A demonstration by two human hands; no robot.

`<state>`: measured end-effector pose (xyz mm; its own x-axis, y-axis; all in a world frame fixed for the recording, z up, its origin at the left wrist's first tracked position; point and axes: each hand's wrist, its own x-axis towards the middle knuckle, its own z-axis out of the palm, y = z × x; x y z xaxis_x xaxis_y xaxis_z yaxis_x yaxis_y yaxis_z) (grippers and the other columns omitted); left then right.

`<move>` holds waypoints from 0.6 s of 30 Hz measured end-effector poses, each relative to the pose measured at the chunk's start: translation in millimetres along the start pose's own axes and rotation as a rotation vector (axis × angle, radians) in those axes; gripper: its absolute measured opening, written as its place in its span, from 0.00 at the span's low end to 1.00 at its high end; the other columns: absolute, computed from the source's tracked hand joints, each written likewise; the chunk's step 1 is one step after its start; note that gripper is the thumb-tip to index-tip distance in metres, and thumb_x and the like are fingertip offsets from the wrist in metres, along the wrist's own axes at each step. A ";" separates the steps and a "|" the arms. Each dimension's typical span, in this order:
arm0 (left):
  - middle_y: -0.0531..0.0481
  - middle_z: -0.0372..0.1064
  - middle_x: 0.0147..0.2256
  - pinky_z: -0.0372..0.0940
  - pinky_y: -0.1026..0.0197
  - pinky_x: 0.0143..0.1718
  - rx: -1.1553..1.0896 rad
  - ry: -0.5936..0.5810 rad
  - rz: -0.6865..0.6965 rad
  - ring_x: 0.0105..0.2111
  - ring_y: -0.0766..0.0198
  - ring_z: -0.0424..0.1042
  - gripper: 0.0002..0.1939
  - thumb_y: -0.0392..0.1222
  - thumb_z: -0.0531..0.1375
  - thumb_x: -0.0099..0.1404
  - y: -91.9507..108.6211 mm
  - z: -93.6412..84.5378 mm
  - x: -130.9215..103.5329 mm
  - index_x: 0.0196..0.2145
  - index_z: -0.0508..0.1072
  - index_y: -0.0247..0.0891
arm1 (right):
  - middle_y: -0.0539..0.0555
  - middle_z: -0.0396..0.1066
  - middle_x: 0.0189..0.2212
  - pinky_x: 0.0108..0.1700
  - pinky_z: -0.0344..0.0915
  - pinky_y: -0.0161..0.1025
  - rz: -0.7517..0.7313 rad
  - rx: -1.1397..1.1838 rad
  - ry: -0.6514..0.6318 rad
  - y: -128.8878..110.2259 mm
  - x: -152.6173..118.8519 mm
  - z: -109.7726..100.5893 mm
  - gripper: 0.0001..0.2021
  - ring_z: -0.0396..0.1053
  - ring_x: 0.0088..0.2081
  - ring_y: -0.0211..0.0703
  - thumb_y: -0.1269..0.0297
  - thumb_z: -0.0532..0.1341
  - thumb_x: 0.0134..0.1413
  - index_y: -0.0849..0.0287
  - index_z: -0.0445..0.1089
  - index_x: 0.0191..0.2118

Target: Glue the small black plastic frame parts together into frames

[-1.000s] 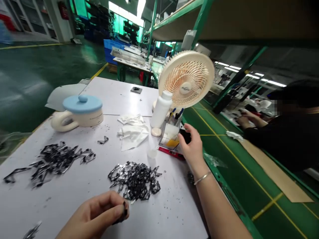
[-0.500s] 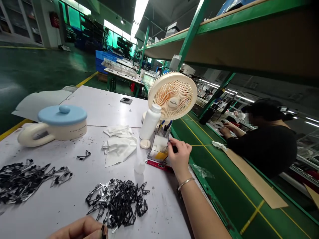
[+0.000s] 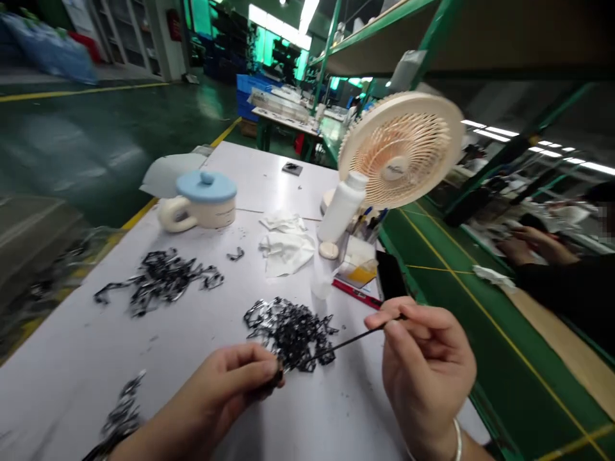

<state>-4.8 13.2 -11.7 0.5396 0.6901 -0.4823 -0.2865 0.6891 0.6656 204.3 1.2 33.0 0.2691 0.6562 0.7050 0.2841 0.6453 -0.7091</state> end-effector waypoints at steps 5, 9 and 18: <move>0.51 0.68 0.25 0.57 0.67 0.34 -0.066 -0.044 0.014 0.29 0.68 0.62 0.08 0.39 0.68 0.52 8.2 10.3 -6.0 0.24 0.73 0.34 | 0.49 0.72 0.27 0.39 0.68 0.44 0.080 0.119 -0.027 4.6 -5.6 2.3 0.16 0.74 0.33 0.42 0.83 0.59 0.50 0.57 0.70 0.42; 0.51 0.68 0.24 0.56 0.66 0.33 -0.092 -0.039 -0.005 0.28 0.67 0.63 0.09 0.39 0.69 0.50 8.0 8.7 -6.2 0.24 0.72 0.33 | 0.49 0.73 0.25 0.36 0.68 0.44 0.023 0.125 -0.094 7.5 -7.1 3.7 0.16 0.74 0.32 0.44 0.85 0.58 0.49 0.61 0.70 0.42; 0.50 0.69 0.25 0.55 0.65 0.34 -0.111 -0.057 -0.005 0.28 0.68 0.64 0.08 0.37 0.68 0.51 6.3 6.8 -4.8 0.24 0.72 0.32 | 0.50 0.72 0.23 0.34 0.69 0.44 -0.014 0.126 -0.103 11.8 -9.8 8.6 0.15 0.74 0.32 0.46 0.85 0.60 0.46 0.65 0.70 0.41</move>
<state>-3.8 12.7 -1.3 0.5848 0.6750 -0.4499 -0.3680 0.7150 0.5944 197.2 5.8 17.7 0.1679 0.6790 0.7146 0.1680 0.6946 -0.6995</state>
